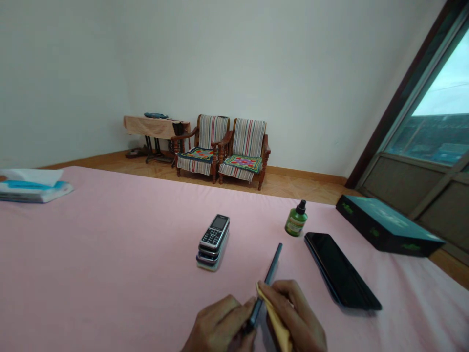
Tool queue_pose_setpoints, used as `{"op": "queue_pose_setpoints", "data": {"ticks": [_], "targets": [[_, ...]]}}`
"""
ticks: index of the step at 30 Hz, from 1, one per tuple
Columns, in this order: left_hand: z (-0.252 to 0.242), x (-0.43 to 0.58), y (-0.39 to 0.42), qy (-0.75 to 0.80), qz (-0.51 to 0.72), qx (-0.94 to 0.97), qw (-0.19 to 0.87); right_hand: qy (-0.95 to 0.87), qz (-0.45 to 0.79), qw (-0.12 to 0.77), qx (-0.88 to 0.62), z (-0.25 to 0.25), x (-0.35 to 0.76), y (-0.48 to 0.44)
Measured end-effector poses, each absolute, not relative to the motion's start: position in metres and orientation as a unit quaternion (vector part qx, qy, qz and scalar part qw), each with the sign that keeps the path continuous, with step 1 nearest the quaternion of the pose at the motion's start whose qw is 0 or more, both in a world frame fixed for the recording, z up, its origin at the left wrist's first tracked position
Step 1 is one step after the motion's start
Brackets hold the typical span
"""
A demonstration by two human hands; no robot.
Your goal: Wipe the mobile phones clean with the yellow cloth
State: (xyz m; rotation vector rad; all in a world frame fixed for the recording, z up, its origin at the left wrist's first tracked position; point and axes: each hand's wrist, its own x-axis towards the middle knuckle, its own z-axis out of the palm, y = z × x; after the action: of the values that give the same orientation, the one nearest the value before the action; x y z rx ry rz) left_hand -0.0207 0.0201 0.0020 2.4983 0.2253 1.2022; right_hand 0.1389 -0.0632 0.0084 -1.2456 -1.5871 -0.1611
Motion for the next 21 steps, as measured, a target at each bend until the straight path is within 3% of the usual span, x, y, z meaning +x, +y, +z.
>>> {"op": "queue_pose_setpoints", "data": {"ticks": [7,21], "targets": [[0.001,-0.02,0.019,0.072,0.452,0.884,0.098,-0.628,-0.061,0.518,-0.577,0.004,0.178,-0.047],[-0.001,-0.022,0.019,0.065,0.442,0.893,0.056,-0.555,-0.015,0.505,-0.66,0.01,0.202,-0.007]]}}
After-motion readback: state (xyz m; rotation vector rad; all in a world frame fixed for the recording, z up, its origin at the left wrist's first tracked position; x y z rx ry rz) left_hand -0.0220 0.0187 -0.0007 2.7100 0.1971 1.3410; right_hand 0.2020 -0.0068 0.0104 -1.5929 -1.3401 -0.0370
